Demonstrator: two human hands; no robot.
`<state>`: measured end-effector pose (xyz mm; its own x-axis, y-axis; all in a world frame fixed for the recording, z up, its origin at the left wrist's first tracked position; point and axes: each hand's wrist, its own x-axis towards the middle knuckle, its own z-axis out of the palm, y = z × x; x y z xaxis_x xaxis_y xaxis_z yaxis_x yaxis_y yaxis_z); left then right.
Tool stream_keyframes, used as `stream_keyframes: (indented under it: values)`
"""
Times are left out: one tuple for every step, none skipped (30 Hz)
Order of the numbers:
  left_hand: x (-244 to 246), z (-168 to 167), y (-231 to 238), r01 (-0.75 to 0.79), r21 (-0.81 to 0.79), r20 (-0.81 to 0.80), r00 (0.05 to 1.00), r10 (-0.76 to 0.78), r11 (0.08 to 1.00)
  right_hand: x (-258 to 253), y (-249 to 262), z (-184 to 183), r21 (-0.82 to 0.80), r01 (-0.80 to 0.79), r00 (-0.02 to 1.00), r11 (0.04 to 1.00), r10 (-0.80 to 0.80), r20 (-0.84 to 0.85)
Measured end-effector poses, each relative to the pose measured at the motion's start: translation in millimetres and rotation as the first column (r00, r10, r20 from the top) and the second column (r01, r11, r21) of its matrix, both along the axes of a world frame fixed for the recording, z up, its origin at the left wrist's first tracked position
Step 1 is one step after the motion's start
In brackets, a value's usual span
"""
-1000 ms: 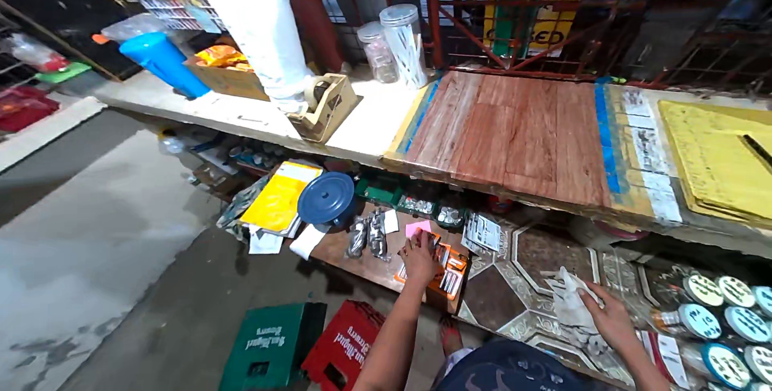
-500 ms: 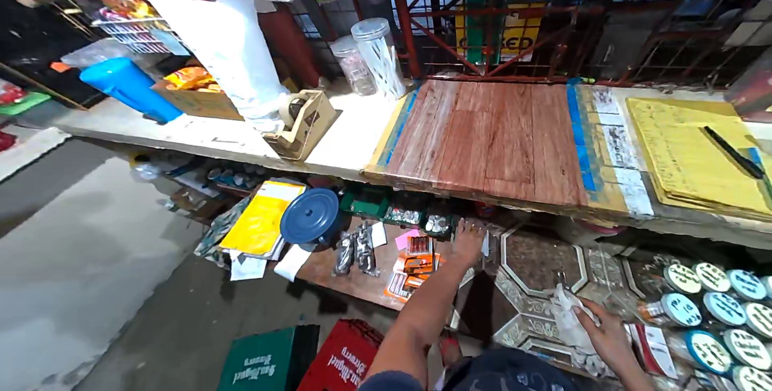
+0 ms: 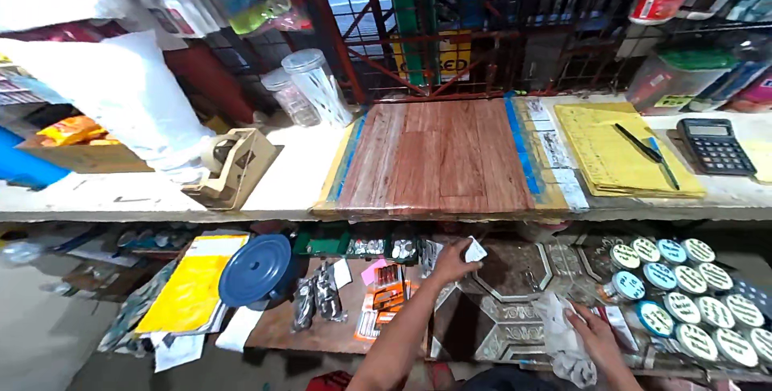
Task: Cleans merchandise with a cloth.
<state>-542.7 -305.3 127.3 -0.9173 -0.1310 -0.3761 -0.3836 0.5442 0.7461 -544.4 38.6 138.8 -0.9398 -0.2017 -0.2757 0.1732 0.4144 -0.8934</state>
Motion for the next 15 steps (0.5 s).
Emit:
stream_keyframes:
  values:
    - [13.2, 13.5, 7.9, -0.128, 0.323, 0.005, 0.991, 0.134, 0.938, -2.6, -3.6, 4.5, -0.038, 0.017, 1.000, 0.999, -0.017, 0.006]
    - [27.6, 25.8, 19.4, -0.250, 0.602, 0.075, 0.963, 0.257, 0.758, -5.1, -9.3, 12.0, -0.062, 0.012, 1.000, 0.998, -0.013, -0.011]
    - [40.7, 35.6, 29.4, -0.339, 0.796, 0.193, 0.927, 0.321, 0.502, -8.1, -17.5, 22.0, -0.072, -0.011, 0.999, 0.997, 0.007, -0.053]
    - [51.9, 39.9, 36.4, -0.361, 0.896, 0.272, 0.906, 0.324, 0.257, -10.3, -28.2, 34.0, -0.078, -0.048, 0.992, 0.996, 0.039, -0.119]
    - [60.6, 38.8, 42.4, -0.348, 0.935, 0.310, 0.899, 0.308, 0.073, -11.6, -40.6, 45.9, -0.083, -0.094, 0.976, 0.992, 0.075, -0.207]
    - [67.2, 36.7, 48.8, -0.332, 0.943, 0.327, 0.895, 0.304, -0.035, -12.1, -53.5, 56.1, -0.079, -0.143, 0.943, 0.987, 0.112, -0.314]
    - [72.1, 35.9, 55.4, -0.320, 0.944, 0.327, 0.891, 0.313, -0.077, -12.7, -66.5, 63.0, -0.066, -0.202, 0.886, 0.977, 0.153, -0.439]
    - [75.5, 37.5, 61.9, -0.321, 0.945, 0.324, 0.887, 0.329, -0.065, -13.4, -80.0, 68.0, -0.041, -0.265, 0.809, 0.963, 0.199, -0.553]
    - [78.3, 39.5, 67.5, -0.329, 0.944, 0.317, 0.884, 0.344, -0.023, -13.6, -93.1, 72.3, 0.014, -0.334, 0.729, 0.942, 0.268, -0.630]
    - [80.9, 42.9, 72.6, -0.345, 0.938, 0.311, 0.882, 0.354, 0.038, -13.3, -105.7, 75.2, 0.095, -0.402, 0.651, 0.911, 0.357, -0.670]
    - [83.1, 49.2, 78.0, -0.379, 0.919, 0.315, 0.874, 0.371, 0.112, -12.6, -116.9, 77.1, 0.185, -0.468, 0.586, 0.864, 0.460, -0.667]
    - [84.7, 56.8, 83.2, -0.421, 0.892, 0.331, 0.855, 0.399, 0.162, -12.3, -126.5, 76.7, 0.264, -0.517, 0.541, 0.814, 0.550, -0.637]
    - [85.7, 62.4, 86.4, -0.461, 0.870, 0.357, 0.833, 0.424, 0.173, -12.9, -133.8, 73.8, 0.316, -0.537, 0.517, 0.782, 0.601, -0.609]
    - [87.2, 64.2, 87.4, -0.479, 0.859, 0.367, 0.821, 0.437, 0.179, -15.1, -137.9, 70.6, 0.330, -0.551, 0.519, 0.767, 0.624, -0.584]
    - [89.2, 62.8, 86.6, -0.480, 0.859, 0.367, 0.820, 0.438, 0.178, -18.9, -139.3, 68.8, 0.319, -0.573, 0.535, 0.755, 0.640, -0.552]
